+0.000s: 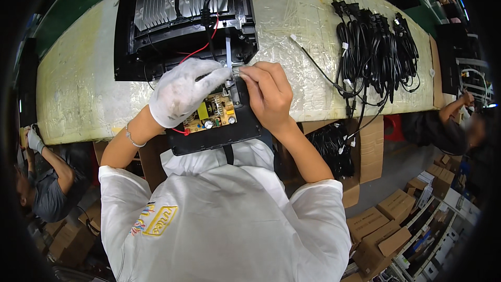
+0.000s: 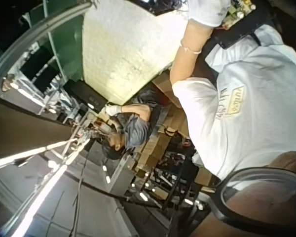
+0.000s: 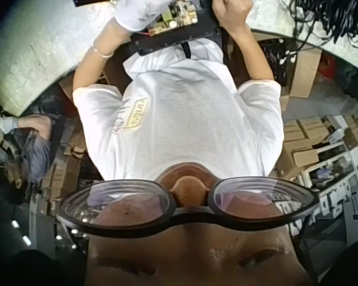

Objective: Assembling internal circuit boards and wiring for an electronic housing on a factory production line.

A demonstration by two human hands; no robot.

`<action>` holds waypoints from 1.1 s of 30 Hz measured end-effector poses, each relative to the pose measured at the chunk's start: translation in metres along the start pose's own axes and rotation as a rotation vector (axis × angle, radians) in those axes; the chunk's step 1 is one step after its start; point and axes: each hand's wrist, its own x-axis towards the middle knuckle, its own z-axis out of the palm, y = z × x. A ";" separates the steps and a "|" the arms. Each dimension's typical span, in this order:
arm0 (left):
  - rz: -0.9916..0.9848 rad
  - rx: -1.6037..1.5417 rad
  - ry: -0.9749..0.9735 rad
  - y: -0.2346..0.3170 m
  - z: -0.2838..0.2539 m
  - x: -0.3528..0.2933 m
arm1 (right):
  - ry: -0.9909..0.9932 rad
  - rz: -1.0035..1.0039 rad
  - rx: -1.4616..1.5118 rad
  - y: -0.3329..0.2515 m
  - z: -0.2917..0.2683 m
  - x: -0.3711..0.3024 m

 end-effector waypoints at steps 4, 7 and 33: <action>-0.027 0.042 -0.044 0.003 0.001 0.001 | -0.001 -0.020 -0.011 0.003 0.000 0.001; -0.028 0.044 -0.026 0.002 0.001 0.000 | -0.006 -0.053 -0.005 0.004 0.001 0.002; -0.089 -0.059 0.306 -0.007 0.011 0.010 | -0.101 0.007 -0.095 -0.001 -0.036 0.019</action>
